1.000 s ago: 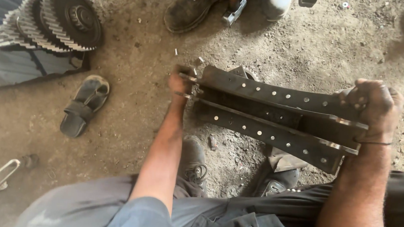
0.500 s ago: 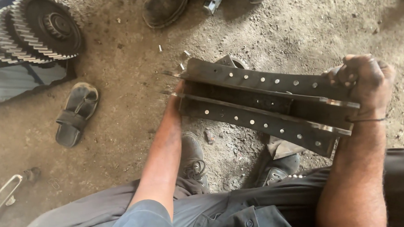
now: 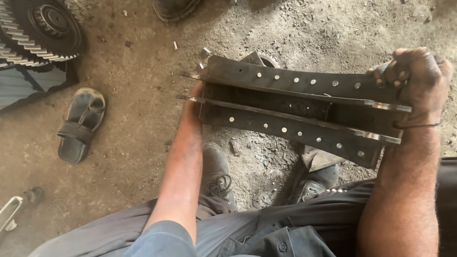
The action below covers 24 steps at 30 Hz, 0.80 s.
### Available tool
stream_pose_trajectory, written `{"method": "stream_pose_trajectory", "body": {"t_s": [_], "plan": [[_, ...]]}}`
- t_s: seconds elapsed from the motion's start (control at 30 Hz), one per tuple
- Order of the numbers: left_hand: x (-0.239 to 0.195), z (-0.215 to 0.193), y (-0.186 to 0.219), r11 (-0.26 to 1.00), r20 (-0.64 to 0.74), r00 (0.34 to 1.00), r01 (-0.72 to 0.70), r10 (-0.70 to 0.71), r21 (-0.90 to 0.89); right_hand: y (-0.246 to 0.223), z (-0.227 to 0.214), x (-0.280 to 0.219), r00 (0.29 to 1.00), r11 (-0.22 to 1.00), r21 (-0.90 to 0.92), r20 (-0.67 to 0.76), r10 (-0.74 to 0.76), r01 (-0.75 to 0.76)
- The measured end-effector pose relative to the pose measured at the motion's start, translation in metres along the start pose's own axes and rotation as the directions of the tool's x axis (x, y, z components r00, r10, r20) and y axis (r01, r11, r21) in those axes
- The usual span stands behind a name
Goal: The person sits on the floor and uses a hammer to drive pins into two curved brake shoe assemblies. They repeatedly align the shoes, strike the pins, and flip the parts to continue securing them.
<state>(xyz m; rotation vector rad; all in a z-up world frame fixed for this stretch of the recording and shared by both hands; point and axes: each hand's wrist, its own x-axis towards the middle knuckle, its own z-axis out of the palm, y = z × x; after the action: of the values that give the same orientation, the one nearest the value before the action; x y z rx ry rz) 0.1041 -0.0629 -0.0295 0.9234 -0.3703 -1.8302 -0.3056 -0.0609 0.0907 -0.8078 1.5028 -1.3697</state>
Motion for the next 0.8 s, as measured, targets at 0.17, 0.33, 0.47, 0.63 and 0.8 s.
{"method": "stream_pose_trajectory", "body": {"t_s": [0.17, 0.33, 0.47, 0.63, 0.8], "plan": [[-0.002, 0.001, 0.008, 0.993, -0.094, 0.995, 0.055, -0.044, 0.108, 0.002, -0.002, 0.000, 1.000, 1.000, 0.030, -0.006, 0.006, -0.006], [0.007, -0.007, -0.009, 0.991, 0.005, 0.998, 0.067, -0.067, -0.113, 0.007, -0.009, 0.004, 1.000, 0.999, 0.032, 0.002, 0.009, -0.009], [-0.002, -0.005, -0.019, 0.991, 0.249, 0.960, -0.118, 0.132, -0.070, 0.008, -0.007, 0.004, 1.000, 0.999, 0.032, 0.015, -0.019, 0.018], [-0.024, 0.019, -0.025, 0.946, 0.428, 0.855, -0.323, 0.292, 0.000, 0.007, -0.006, 0.005, 1.000, 0.999, 0.031, -0.024, 0.009, -0.009], [-0.032, 0.043, -0.013, 0.948, 0.360, 0.890, -0.315, 0.280, 0.042, 0.004, 0.000, 0.008, 0.995, 0.997, 0.019, -0.062, 0.080, -0.079]]}}
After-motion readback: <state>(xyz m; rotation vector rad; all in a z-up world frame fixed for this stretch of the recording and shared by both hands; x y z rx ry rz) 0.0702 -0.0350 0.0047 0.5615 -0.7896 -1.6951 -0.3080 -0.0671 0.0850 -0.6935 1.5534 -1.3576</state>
